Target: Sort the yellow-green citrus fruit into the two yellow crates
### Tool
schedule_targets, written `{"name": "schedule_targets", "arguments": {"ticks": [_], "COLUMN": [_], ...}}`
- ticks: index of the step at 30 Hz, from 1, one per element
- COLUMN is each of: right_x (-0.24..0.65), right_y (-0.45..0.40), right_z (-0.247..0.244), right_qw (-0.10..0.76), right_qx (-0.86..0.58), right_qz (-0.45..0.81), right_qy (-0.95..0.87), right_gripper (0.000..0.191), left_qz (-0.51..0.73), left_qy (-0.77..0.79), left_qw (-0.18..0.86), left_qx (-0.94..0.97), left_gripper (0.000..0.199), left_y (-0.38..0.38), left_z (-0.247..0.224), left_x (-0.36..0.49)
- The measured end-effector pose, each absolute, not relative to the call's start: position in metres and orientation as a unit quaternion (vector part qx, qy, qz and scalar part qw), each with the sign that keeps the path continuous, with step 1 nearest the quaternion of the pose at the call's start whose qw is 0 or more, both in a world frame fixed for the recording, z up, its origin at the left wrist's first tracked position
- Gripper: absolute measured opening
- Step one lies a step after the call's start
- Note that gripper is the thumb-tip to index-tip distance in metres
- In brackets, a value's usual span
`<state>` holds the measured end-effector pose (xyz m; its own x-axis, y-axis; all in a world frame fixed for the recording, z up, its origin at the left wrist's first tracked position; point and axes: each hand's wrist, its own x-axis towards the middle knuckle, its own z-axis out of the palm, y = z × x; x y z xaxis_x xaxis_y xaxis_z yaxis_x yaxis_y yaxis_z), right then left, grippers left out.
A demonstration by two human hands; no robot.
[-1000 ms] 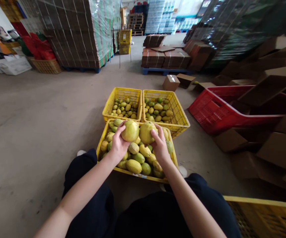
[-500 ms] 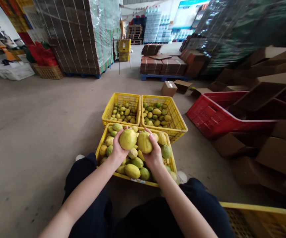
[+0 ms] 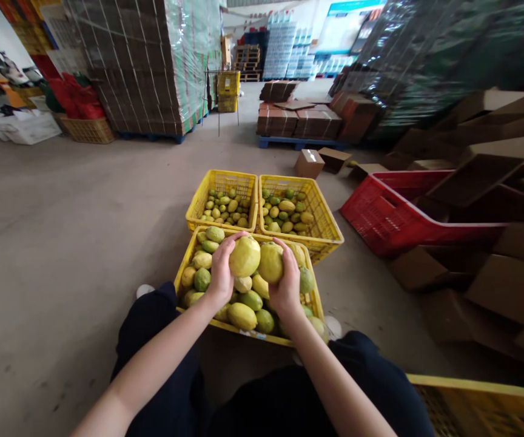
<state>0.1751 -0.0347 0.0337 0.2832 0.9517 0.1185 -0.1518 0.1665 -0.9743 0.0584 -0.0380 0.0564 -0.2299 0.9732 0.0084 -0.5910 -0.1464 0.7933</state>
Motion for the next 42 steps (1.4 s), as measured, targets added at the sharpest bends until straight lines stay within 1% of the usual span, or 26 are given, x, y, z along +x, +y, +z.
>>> {"name": "schedule_targets", "arguments": {"ticks": [3,6,9,12,15,18,20,23,26,29,33,35,42], "right_x": [0.178,0.18,0.182,0.183,0.184,0.184,0.182,0.176,0.171,0.168,0.165,0.165,0.172], "right_y": [-0.041,-0.05,-0.056,-0.055,-0.051,-0.051,-0.053,-0.052,-0.044,-0.035,-0.033,-0.034,-0.033], "right_z": [0.038,0.042,0.04,0.033,0.027,0.026,0.027,0.032,0.035,0.035,0.037,0.04,0.052], "right_qw": [0.654,0.642,0.633,0.644,0.65,0.639,0.637,0.65,0.668,0.678,0.69,0.688,0.626], "right_qx": [-0.499,-0.478,-0.434,-0.368,-0.309,-0.316,-0.345,-0.424,-0.471,-0.455,-0.434,-0.422,-0.349], "right_qz": [0.333,0.279,0.222,0.107,0.011,-0.001,0.043,0.18,0.359,0.499,0.559,0.58,0.696], "right_qy": [-0.461,-0.53,-0.601,-0.662,-0.694,-0.701,-0.687,-0.605,-0.451,-0.291,-0.153,-0.111,-0.04], "right_gripper": [0.031,0.026,0.031,0.042,0.048,0.046,0.042,0.035,0.037,0.034,0.024,0.021,0.026], "left_qz": [0.708,0.711,0.712,0.713,0.706,0.704,0.709,0.714,0.7,0.678,0.65,0.647,0.659], "left_qy": [0.333,0.316,0.302,0.282,0.27,0.267,0.276,0.302,0.31,0.31,0.341,0.342,0.263], "left_qw": [0.564,0.581,0.595,0.595,0.592,0.587,0.589,0.603,0.633,0.665,0.677,0.678,0.703], "left_qx": [0.263,0.239,0.218,0.242,0.28,0.297,0.274,0.189,0.111,0.042,-0.058,-0.075,-0.049], "left_gripper": [0.021,0.029,0.031,0.031,0.03,0.03,0.031,0.034,0.033,0.028,0.025,0.024,0.033], "left_y": [-0.039,-0.038,-0.037,-0.035,-0.035,-0.035,-0.034,-0.034,-0.036,-0.04,-0.043,-0.042,-0.036], "left_z": [0.056,0.055,0.057,0.061,0.064,0.065,0.065,0.065,0.063,0.058,0.05,0.048,0.052], "left_x": [0.058,0.055,0.048,0.04,0.033,0.031,0.033,0.041,0.05,0.058,0.063,0.063,0.057]}}
